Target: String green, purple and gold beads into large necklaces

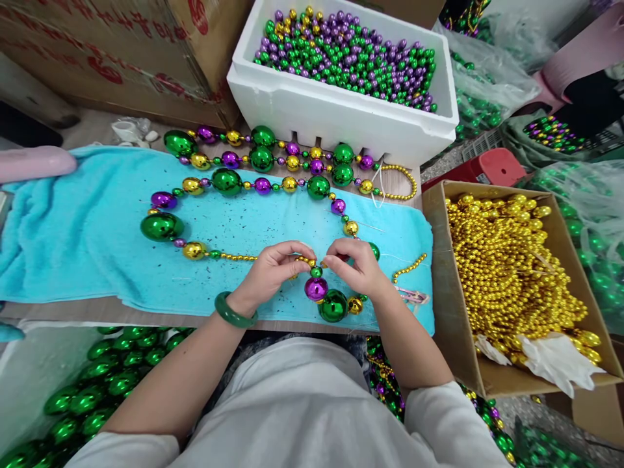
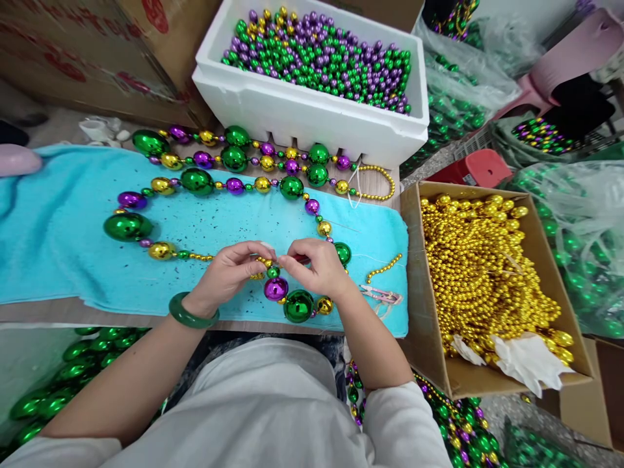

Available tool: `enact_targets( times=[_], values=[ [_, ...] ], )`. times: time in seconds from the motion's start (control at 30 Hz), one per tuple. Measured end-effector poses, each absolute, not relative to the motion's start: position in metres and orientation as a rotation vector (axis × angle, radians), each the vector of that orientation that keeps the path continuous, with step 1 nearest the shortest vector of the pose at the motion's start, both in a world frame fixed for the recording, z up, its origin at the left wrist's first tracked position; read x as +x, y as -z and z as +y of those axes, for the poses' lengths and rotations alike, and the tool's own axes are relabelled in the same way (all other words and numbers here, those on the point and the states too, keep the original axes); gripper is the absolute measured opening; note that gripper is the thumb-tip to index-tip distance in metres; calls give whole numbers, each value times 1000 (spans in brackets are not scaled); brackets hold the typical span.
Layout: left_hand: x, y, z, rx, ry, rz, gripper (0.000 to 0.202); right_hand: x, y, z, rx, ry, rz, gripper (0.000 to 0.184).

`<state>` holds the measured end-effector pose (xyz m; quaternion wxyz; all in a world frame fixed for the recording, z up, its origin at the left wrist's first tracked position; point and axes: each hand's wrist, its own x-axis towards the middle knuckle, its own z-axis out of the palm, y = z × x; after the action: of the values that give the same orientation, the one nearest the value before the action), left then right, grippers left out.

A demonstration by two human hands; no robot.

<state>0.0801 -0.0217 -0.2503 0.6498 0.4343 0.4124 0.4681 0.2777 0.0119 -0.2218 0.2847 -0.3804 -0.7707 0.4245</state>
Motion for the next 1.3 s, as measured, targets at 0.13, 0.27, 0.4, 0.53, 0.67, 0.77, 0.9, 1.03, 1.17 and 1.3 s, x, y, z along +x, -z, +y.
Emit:
enact_targets(
  times=[0.13, 0.27, 0.4, 0.53, 0.67, 0.77, 0.9, 1.03, 1.17, 1.3],
  values=[
    [80, 246, -23, 1013, -1040, 1031, 19, 280, 215, 10, -1040, -920, -2139, 30],
    [81, 243, -23, 1033, -1030, 1071, 19, 282, 216, 12, -1048, -835, -2181, 29],
    [81, 244, -24, 1026, -1025, 1071, 19, 284, 217, 13, -1025, -808, -2203, 27],
    [81, 245, -25, 1023, -1025, 1051, 18, 285, 218, 14, -1011, -780, -2221, 27],
    [81, 246, -25, 1017, -1043, 1010, 15, 284, 219, 15, -1014, -757, -2223, 28],
    [80, 246, -25, 1020, -1075, 939, 11, 284, 222, 16, -1054, -763, -2210, 30],
    [78, 249, -25, 1003, -1115, 822, 9, 294, 229, 22, -1241, -731, -2138, 35],
    [74, 251, -26, 1014, -1112, 725, 6, 317, 238, 28, -1597, -551, -1974, 37],
    [74, 251, -26, 1029, -1113, 704, 5, 326, 234, 17, -1513, -840, -1856, 44],
    [80, 248, -26, 1018, -1107, 836, 11, 317, 230, 7, -1442, -1000, -1880, 47]
  ],
)
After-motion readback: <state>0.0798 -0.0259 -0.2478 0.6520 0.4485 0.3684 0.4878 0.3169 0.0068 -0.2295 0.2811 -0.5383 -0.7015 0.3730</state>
